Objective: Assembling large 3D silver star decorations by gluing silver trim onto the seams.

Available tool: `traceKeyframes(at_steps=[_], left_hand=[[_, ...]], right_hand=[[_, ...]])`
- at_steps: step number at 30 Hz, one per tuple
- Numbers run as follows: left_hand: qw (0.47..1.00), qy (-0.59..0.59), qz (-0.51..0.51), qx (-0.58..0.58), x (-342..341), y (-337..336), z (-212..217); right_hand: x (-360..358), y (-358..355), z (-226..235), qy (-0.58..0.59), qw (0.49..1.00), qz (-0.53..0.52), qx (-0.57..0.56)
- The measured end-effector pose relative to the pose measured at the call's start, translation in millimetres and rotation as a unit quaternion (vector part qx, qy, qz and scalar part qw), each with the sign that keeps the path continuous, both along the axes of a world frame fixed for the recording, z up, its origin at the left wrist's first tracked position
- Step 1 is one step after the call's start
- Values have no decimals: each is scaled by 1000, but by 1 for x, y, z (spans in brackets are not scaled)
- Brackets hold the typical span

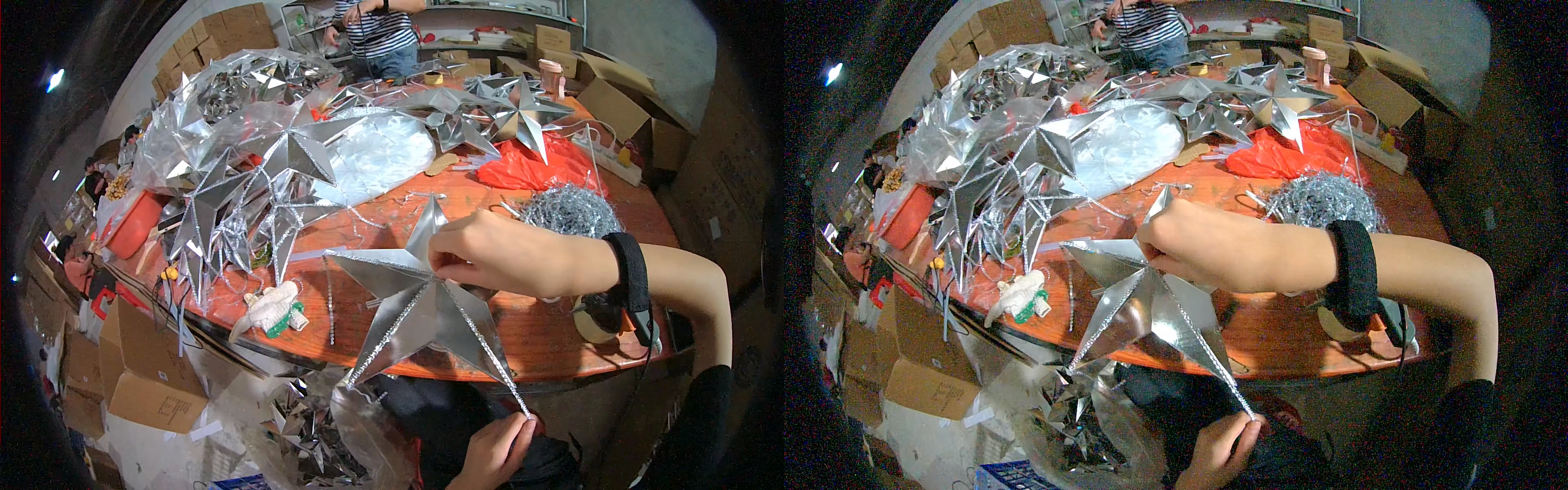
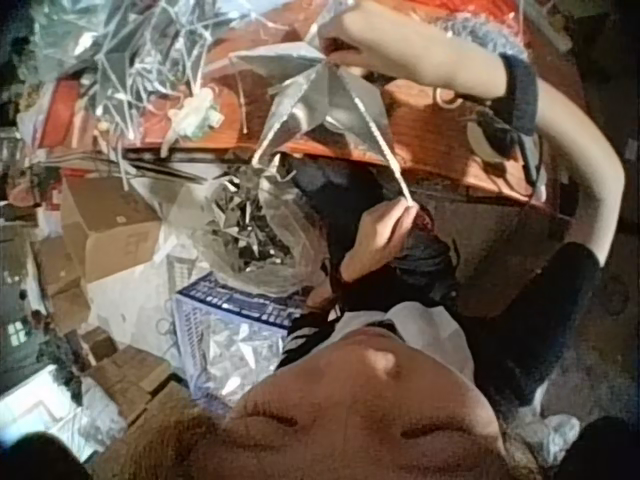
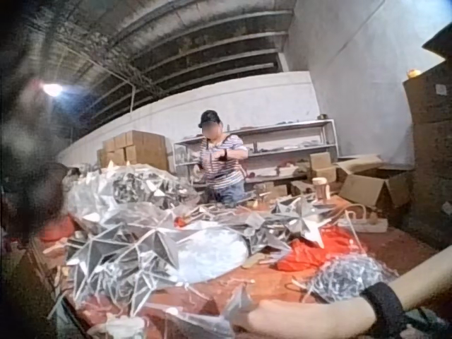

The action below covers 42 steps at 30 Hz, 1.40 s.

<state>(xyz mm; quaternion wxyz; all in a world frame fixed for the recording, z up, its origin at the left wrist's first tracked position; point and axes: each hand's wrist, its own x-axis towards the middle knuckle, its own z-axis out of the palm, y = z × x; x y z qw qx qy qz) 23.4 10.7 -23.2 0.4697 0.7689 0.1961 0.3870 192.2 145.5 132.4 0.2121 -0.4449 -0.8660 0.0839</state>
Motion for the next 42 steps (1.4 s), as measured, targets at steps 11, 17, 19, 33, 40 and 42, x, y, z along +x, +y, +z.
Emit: traceKeyframes(at_steps=[11, 17, 19, 33, 40, 42], left_hand=[[994, 95, -25, -57, 2, 8, 6], [997, 71, -13, -15, 7, 4, 0], [997, 73, -14, -12, 7, 5, 0], [999, 42, -3, -4, 16, 17, -3], [994, 92, 35, -58, 6, 26, -10], [993, 94, 29, -68, 4, 31, -15]], right_hand=[[4, 1, -5, 6, 1000, 3, 19], [10, -5, -7, 23, 999, -1, 37], [8, -5, -7, 21, 999, -6, 35], [6, -4, 1, -1, 1000, -25, 4], [0, -8, -4, 27, 999, -45, 1], [12, -19, 4, 23, 994, -106, -10]])
